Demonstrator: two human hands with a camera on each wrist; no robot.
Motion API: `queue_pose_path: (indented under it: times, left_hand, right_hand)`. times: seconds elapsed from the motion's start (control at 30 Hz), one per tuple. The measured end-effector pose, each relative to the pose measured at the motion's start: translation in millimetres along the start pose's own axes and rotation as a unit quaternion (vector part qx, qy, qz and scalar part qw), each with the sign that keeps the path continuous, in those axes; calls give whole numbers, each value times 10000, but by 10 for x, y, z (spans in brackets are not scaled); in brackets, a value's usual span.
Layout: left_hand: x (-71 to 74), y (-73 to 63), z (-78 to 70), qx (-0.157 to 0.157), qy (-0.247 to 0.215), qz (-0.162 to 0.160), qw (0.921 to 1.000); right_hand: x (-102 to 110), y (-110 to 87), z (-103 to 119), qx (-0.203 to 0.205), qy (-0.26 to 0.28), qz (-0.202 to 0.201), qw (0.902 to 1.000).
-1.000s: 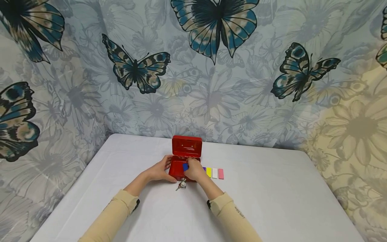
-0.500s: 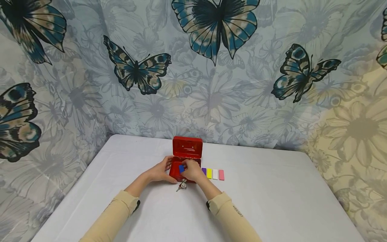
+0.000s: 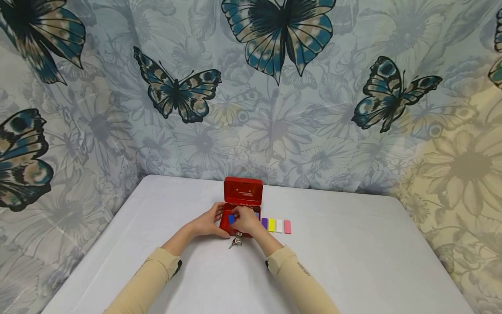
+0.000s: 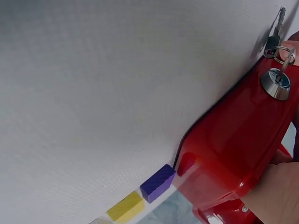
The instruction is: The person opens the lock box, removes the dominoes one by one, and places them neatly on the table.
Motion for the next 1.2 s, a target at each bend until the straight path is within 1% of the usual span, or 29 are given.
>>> queue_pose_path:
  times: [0.23, 0.57, 0.9, 1.07, 1.2]
  left_hand:
    - [6, 14, 22, 27, 42, -5, 10000]
    - [3, -1, -1, -14, -6, 1, 10000]
    - [2, 2, -2, -9, 14, 7, 10000]
    - [-3, 4, 5, -26, 51, 18, 10000]
    - [3, 9, 10, -17, 60, 5, 10000]
  right_hand:
    - [-33, 73, 20, 166, -149, 55, 9997]
    - [-43, 108, 37, 342, -273, 33, 9990]
    - [-35, 81, 33, 307, -209, 68, 9993]
    - [-22, 55, -36, 124, 52, 99, 9999]
    - [8, 15, -68, 85, 210, 54, 9997]
Point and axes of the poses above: each hand's wrist, its own y-axis towards the middle knuckle, its own x-axis out of the back of the hand, z = x × y, the point moved 7 cm from there along y, towards the middle knuckle, and after that the axes turned 12 degrees about z, right-handed, at the moved point
